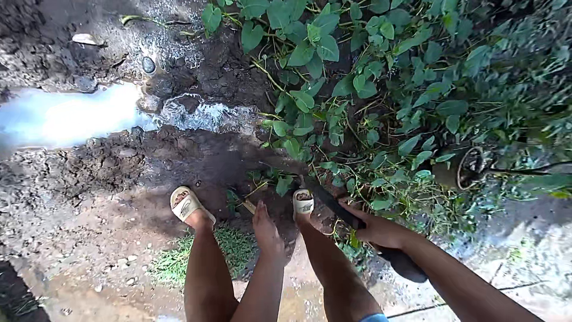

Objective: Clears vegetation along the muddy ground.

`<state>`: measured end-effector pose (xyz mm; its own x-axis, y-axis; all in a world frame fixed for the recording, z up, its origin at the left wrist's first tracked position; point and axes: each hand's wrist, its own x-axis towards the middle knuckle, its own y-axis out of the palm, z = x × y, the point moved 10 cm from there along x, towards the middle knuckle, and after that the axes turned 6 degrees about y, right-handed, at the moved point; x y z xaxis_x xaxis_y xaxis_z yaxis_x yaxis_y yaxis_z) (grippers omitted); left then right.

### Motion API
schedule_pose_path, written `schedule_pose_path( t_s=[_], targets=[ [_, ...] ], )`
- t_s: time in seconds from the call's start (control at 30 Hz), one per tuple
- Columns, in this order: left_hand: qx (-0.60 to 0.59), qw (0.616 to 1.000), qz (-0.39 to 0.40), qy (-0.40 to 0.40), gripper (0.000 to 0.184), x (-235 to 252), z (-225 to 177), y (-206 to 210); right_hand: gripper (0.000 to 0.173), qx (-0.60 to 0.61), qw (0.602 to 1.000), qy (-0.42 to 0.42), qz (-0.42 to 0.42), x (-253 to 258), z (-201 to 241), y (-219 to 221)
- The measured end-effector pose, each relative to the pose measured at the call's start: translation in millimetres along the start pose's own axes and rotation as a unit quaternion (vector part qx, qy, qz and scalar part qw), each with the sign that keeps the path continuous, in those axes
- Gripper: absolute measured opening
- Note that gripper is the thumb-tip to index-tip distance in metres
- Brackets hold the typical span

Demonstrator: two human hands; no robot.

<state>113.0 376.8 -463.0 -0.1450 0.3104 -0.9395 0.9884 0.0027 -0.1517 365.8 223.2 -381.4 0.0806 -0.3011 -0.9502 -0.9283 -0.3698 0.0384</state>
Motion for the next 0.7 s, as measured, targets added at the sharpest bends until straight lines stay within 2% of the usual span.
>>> schedule_pose_path(
  t_s=[0.1, 0.33, 0.43, 0.5, 0.7],
  targets=[
    [0.032, 0.999, -0.001, -0.006, 0.043, 0.2, 9.6, 1.4, 0.096, 0.019, 1.0, 0.002, -0.02, 33.7, 9.4, -16.0],
    [0.087, 0.996, -0.005, -0.009, 0.045, 4.9, 21.9, 3.5, 0.097, 0.058, 0.997, -0.026, -0.042, 81.7, 73.2, -28.5],
    [0.099, 0.995, -0.007, -0.011, 0.045, 7.9, 25.3, 5.9, 0.099, 0.044, 0.998, -0.003, -0.045, 90.2, 84.5, -25.8],
    [0.11, 0.994, -0.006, -0.022, 0.044, 4.9, 29.2, 9.1, 0.102, 0.078, 0.996, -0.001, -0.037, 95.5, 92.2, -20.2],
    [0.132, 0.991, 0.004, -0.027, 0.044, 0.6, 26.7, 27.8, 0.104, 0.123, 0.992, 0.007, -0.034, 117.2, 155.8, 1.3]
  ],
)
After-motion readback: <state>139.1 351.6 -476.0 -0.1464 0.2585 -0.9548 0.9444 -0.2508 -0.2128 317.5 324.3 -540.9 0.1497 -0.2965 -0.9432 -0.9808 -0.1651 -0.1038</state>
